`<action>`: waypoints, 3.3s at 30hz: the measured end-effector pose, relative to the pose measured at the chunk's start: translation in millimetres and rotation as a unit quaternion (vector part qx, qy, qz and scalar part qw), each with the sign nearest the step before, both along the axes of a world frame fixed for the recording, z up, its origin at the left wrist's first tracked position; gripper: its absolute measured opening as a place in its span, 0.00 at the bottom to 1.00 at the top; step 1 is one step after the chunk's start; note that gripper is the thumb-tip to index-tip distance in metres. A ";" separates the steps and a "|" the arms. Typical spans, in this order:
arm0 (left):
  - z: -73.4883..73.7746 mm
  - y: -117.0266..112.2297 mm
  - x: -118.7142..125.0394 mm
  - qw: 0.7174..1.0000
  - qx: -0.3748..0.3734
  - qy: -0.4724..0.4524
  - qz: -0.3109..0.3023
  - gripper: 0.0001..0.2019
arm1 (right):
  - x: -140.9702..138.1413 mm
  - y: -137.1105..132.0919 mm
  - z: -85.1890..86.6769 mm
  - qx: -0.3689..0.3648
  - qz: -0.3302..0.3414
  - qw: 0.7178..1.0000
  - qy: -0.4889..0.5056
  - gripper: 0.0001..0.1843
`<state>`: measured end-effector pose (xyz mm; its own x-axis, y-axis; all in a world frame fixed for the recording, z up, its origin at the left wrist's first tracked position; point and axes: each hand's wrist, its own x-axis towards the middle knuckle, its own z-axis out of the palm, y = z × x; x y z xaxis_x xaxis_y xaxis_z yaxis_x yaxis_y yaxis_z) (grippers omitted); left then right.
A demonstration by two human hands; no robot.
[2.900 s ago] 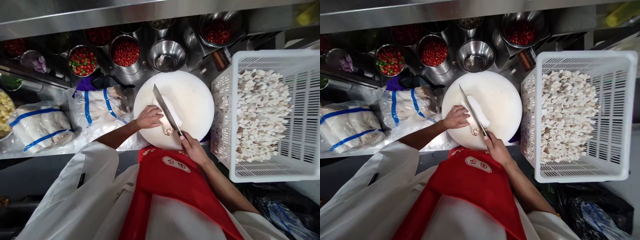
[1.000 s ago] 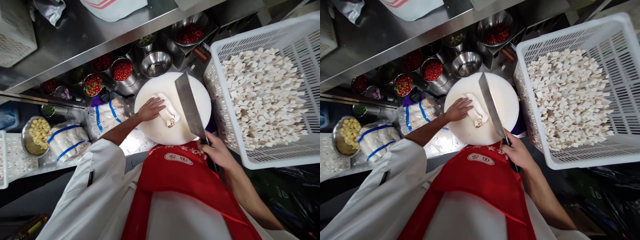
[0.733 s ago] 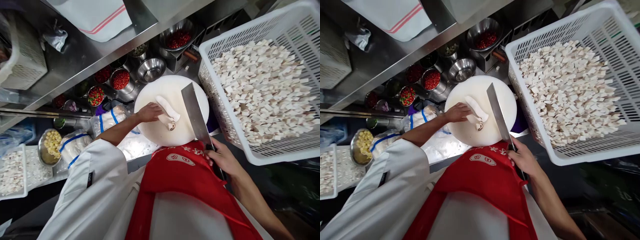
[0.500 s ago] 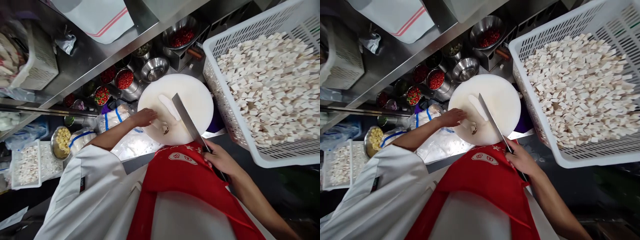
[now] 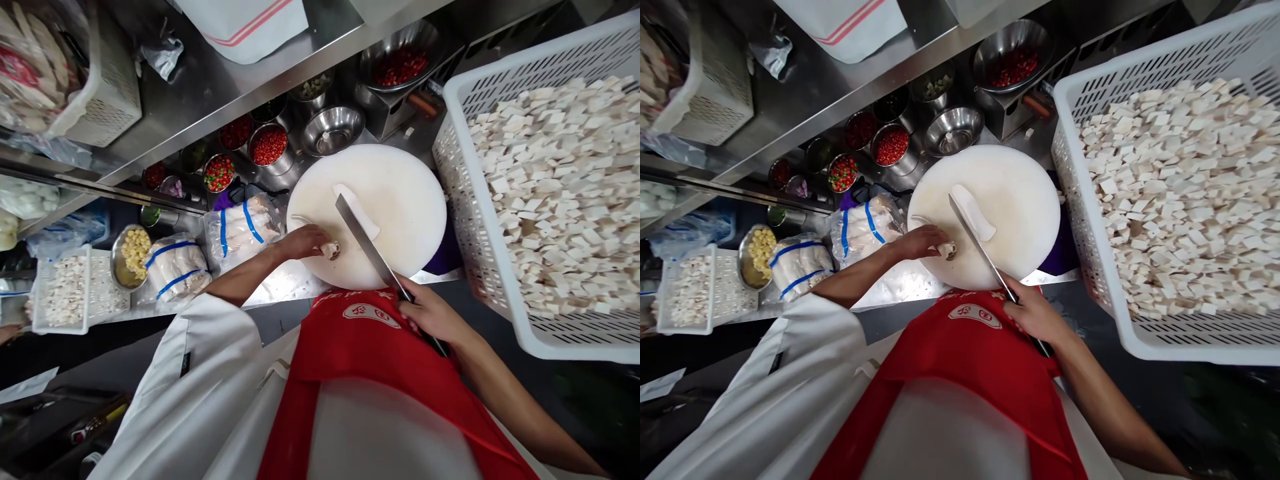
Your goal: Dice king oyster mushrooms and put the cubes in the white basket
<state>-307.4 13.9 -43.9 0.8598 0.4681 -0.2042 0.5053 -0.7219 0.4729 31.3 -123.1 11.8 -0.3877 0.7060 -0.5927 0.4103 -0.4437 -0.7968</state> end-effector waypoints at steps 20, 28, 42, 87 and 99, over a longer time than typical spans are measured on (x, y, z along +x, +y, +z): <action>-20.2 -40.9 17.0 0.979 0.144 -0.039 0.138 0.27 | -7.0 35.7 -13.9 0.113 0.148 0.973 -0.139 0.22; -61.3 -56.4 -0.6 0.934 0.165 -0.186 0.257 0.28 | -56.2 30.3 -7.3 0.172 0.288 0.896 -0.292 0.18; -62.6 -32.2 2.6 0.966 0.151 -0.162 0.137 0.25 | -68.4 27.2 37.9 0.169 0.231 0.912 -0.295 0.14; -65.7 -37.8 -2.2 0.962 0.124 -0.215 0.112 0.18 | -106.1 32.5 12.5 0.074 0.211 0.927 -0.300 0.14; -60.2 -38.3 -1.9 0.967 0.137 -0.172 0.128 0.20 | -108.6 43.3 10.7 -0.100 0.099 0.988 -0.070 0.38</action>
<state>-309.3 -24.3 -104.2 0.7037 0.6702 0.2361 0.5305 -0.7166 0.4528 -77.4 -79.8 22.5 -0.4117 0.4880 -0.7696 0.6043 -0.4860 -0.6314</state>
